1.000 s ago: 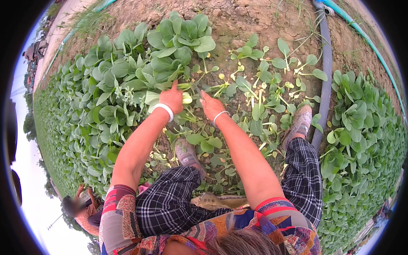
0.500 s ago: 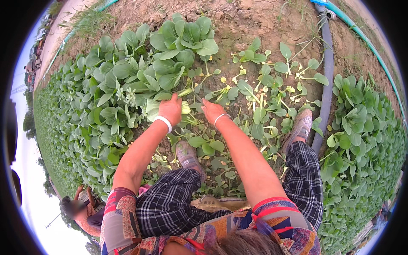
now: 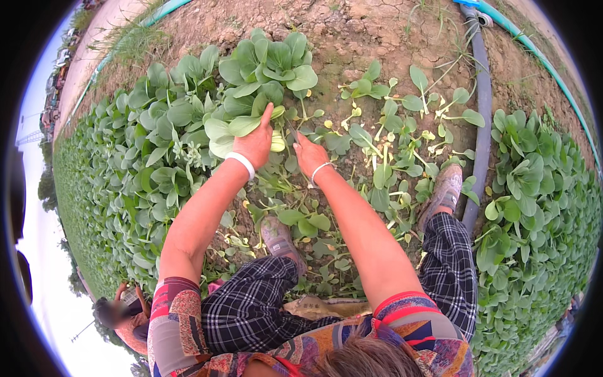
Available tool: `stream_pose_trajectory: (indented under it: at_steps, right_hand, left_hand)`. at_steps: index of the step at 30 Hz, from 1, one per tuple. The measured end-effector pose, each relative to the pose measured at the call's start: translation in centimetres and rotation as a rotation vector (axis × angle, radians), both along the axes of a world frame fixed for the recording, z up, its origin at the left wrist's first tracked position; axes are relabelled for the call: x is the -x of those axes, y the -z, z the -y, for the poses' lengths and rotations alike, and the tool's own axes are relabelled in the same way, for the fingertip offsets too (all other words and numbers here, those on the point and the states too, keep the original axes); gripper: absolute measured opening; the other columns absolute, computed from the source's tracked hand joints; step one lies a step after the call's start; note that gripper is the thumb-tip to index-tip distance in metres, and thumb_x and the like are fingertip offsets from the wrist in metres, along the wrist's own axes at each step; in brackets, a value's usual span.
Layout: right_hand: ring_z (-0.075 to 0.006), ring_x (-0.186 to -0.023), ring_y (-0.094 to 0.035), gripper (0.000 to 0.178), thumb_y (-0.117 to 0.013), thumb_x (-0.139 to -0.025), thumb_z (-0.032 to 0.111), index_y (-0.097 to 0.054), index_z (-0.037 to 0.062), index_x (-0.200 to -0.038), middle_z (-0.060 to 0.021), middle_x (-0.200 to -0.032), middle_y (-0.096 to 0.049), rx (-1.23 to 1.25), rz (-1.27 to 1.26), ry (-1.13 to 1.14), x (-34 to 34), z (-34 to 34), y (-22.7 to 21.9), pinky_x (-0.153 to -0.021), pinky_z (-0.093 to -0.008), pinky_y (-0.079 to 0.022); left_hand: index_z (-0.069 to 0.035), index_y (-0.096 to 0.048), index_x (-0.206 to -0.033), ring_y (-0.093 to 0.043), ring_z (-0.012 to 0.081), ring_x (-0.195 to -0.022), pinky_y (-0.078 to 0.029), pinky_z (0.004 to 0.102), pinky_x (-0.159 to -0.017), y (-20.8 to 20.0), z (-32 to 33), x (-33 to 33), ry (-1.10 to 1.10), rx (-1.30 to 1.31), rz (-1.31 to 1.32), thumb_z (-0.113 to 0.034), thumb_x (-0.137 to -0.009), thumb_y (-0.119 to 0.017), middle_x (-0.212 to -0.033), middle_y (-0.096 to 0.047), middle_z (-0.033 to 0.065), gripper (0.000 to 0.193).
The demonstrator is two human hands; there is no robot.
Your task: The person harvests leafy green vegetables by cutting them near the base with a knife and placing them into a white plastic basket. The person repeatedly selects, cuts, and collects the vegetables while squatting in the field.
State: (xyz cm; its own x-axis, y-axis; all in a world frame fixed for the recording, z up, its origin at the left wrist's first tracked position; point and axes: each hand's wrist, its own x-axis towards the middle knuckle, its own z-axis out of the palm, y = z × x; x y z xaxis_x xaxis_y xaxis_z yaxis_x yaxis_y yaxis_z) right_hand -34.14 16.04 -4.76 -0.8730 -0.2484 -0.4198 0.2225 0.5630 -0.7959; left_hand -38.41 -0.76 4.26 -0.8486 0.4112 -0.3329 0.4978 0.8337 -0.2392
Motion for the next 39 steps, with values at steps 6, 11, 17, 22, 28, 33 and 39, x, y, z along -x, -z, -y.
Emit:
stream_pose_trajectory:
  at_steps: [6, 11, 17, 22, 28, 33, 39]
  right_hand:
    - [-0.0441, -0.098, -0.06, 0.047, -0.046, -0.098, 0.028, -0.042, 0.0093, -0.141, -0.025, -0.108, -0.064, 0.036, 0.074, 0.029, 1.2, 0.7, 1.1, -0.088, -0.0479, -0.047]
    - [-0.0445, -0.098, -0.06, 0.047, -0.044, -0.098, 0.029, -0.041, 0.0094, -0.141, -0.0252, -0.109, -0.063, 0.004, 0.032, -0.003, 1.6, 1.6, 1.6, -0.089, -0.0478, -0.047]
    - [-0.0433, -0.102, -0.059, 0.048, -0.042, -0.099, 0.029, -0.039, 0.0084, -0.142, -0.026, -0.112, -0.062, -0.073, -0.075, -0.081, 2.2, 1.9, 2.6, -0.091, -0.0479, -0.046]
    - [-0.0417, -0.108, -0.057, 0.048, -0.039, -0.1, 0.03, -0.038, 0.008, -0.143, -0.0265, -0.119, -0.059, -0.101, -0.078, -0.065, 1.2, 2.2, 3.1, -0.094, -0.0474, -0.045]
    - [-0.0419, -0.112, -0.055, 0.048, -0.036, -0.101, 0.033, -0.036, 0.0112, -0.144, -0.0254, -0.127, -0.055, -0.081, 0.073, -0.077, 1.9, 2.8, 2.4, -0.097, -0.0468, -0.043]
    - [-0.0417, -0.115, -0.052, 0.045, -0.038, -0.101, 0.033, -0.04, 0.0139, -0.141, -0.0228, -0.129, -0.055, -0.026, 0.205, -0.054, 3.3, 3.2, 2.8, -0.099, -0.0466, -0.04]
    - [-0.0305, -0.065, -0.063, 0.042, -0.044, -0.1, 0.031, -0.045, 0.0142, -0.139, -0.0161, -0.091, -0.065, 0.113, 0.55, -0.139, 1.7, 3.9, 0.7, -0.066, -0.0402, -0.051]
  left_hand:
    - [-0.004, -0.065, -0.108, -0.051, 0.035, -0.121, -0.042, 0.0522, -0.1, 1.7, 2.2, 1.2, -0.26, 0.082, 0.07, -0.008, -0.076, -0.063, -0.155, -0.019, 0.0096, 0.032]
    - [-0.006, -0.065, -0.111, -0.051, 0.0359, -0.122, -0.042, 0.0516, -0.1, 3.6, 4.4, -1.5, -0.262, 0.058, 0.055, -0.013, -0.082, -0.06, -0.146, -0.033, 0.0109, 0.03]
    - [-0.005, -0.061, -0.115, -0.061, 0.0302, -0.111, -0.052, 0.0445, -0.089, 4.4, 4.6, -2.4, -0.236, 0.102, 0.062, -0.012, -0.076, -0.066, -0.152, -0.026, 0.0138, 0.039]
    - [-0.005, -0.062, -0.114, -0.06, 0.0327, -0.107, -0.047, 0.0468, -0.091, 4.2, 4.7, -2.5, -0.371, -0.01, 0.172, -0.014, -0.089, -0.052, -0.143, -0.037, 0.0112, 0.028]
    - [-0.006, -0.062, -0.113, -0.059, 0.032, -0.109, -0.047, 0.048, -0.092, 4.4, 5.1, -3.1, -0.286, 0.029, 0.09, -0.013, -0.088, -0.053, -0.145, -0.036, 0.0109, 0.027]
    - [-0.006, -0.063, -0.112, -0.057, 0.0328, -0.113, -0.045, 0.0512, -0.094, 4.7, 5.0, -3.1, -0.257, 0.043, 0.079, -0.012, -0.085, -0.056, -0.145, -0.035, 0.0105, 0.029]
    - [-0.007, -0.062, -0.109, -0.056, 0.0345, -0.114, -0.043, 0.0539, -0.095, 4.0, 6.3, -4.0, -0.371, 0.063, 0.294, -0.013, -0.081, -0.061, -0.147, -0.032, 0.0142, 0.03]
